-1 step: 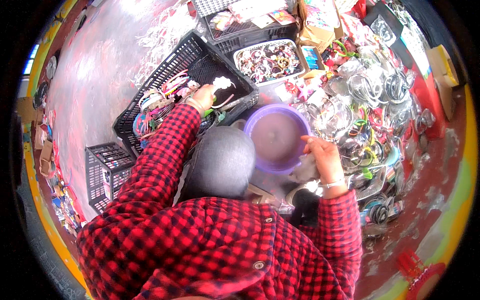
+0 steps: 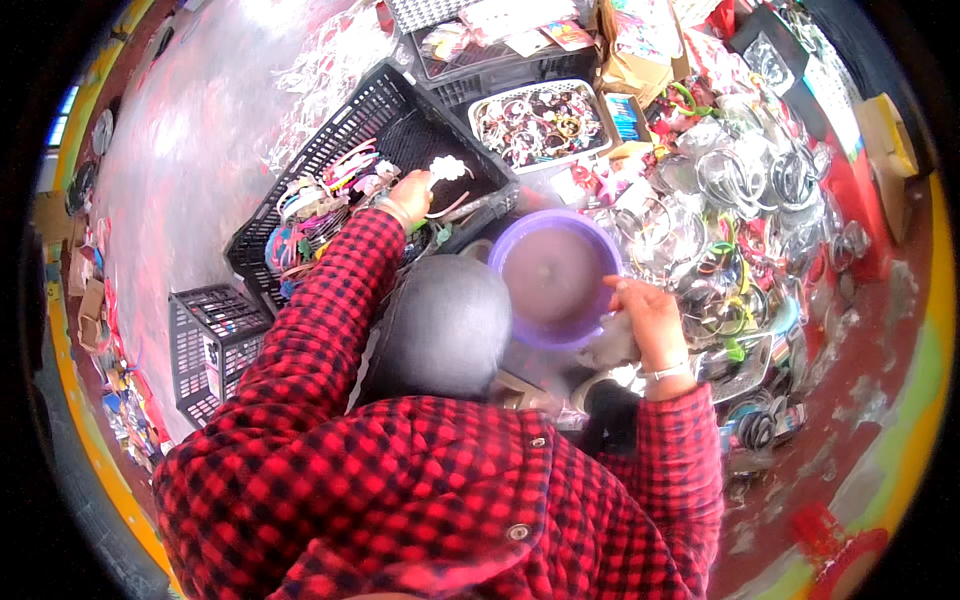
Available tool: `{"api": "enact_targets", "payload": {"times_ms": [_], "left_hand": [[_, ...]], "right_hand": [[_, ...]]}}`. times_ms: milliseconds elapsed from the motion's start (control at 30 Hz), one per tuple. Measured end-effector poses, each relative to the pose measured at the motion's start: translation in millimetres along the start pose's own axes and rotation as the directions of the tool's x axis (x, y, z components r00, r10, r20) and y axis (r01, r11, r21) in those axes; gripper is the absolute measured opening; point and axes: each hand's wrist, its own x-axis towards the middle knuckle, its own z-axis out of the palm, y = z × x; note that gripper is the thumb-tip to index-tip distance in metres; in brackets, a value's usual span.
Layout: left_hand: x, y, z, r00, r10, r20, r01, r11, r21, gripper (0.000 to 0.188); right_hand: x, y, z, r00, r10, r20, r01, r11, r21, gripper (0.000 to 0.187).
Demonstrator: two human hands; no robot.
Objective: The person sits on the floor and wipes various small plastic accessories, such as hair clips and combs, with a cloth. They pick up items from a black crate, clean them over a purple basin, and place them back into the crate.
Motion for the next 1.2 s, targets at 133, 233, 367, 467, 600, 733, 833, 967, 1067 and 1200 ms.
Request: {"api": "enact_targets", "payload": {"times_ms": [133, 233, 367, 467, 600, 733, 833, 967, 1067, 1200], "left_hand": [[17.5, -15.7, 51.3, 0.995, 0.088, -0.042, -0.090, 0.995, -0.041, 0.028], [26.4, -26.3, 80.3, 0.995, -0.008, 0.098, 0.026, 0.982, -0.187, 0.028], [19.7, -9.5, 66.9, 0.969, 0.139, 0.203, -0.133, 0.990, -0.042, 0.027], [28.2, -15.0, 79.4, 0.961, 0.149, 0.233, -0.125, 0.986, -0.114, 0.025], [40.3, -18.4, 86.3, 0.950, 0.121, 0.286, -0.093, 0.990, -0.109, 0.026], [40.4, -6.0, 75.8, 0.931, 0.064, 0.359, -0.013, 0.990, -0.142, 0.027], [38.1, 2.7, 66.9, 0.895, 0.001, 0.446, 0.160, 0.932, -0.324, 0.029], [35.9, 3.5, 65.4, 0.878, 0.027, 0.478, 0.192, 0.895, -0.403, 0.032], [34.6, 1.0, 67.9, 0.907, 0.043, 0.418, 0.158, 0.887, -0.434, 0.035], [45.0, -26.3, 92.5, 0.912, 0.066, 0.405, 0.070, 0.947, -0.313, 0.039]], "right_hand": [[10.7, 22.1, -5.2, 1.000, 0.016, -0.024, -0.016, 0.999, -0.033, 0.024], [14.2, 23.5, -3.3, 0.998, 0.062, -0.018, -0.063, 0.998, -0.013, 0.024], [16.8, 25.3, 0.3, 0.997, 0.079, -0.023, -0.080, 0.997, -0.017, 0.023], [18.5, 26.8, 1.2, 0.994, 0.102, -0.024, -0.102, 0.995, -0.003, 0.023], [22.9, 38.4, -3.5, 0.995, 0.101, -0.020, -0.101, 0.995, 0.000, 0.023], [22.6, 36.0, -3.1, 0.994, 0.111, -0.015, -0.111, 0.994, 0.007, 0.022], [22.5, 36.8, -2.8, 0.994, 0.107, -0.024, -0.107, 0.994, 0.004, 0.021], [22.4, 35.9, -2.3, 0.996, 0.087, -0.028, -0.088, 0.996, -0.034, 0.022], [21.5, 33.4, -2.2, 0.994, 0.101, -0.031, -0.102, 0.994, -0.047, 0.022], [20.2, 29.3, 0.2, 0.994, 0.112, -0.019, -0.113, 0.993, -0.032, 0.022]]}}
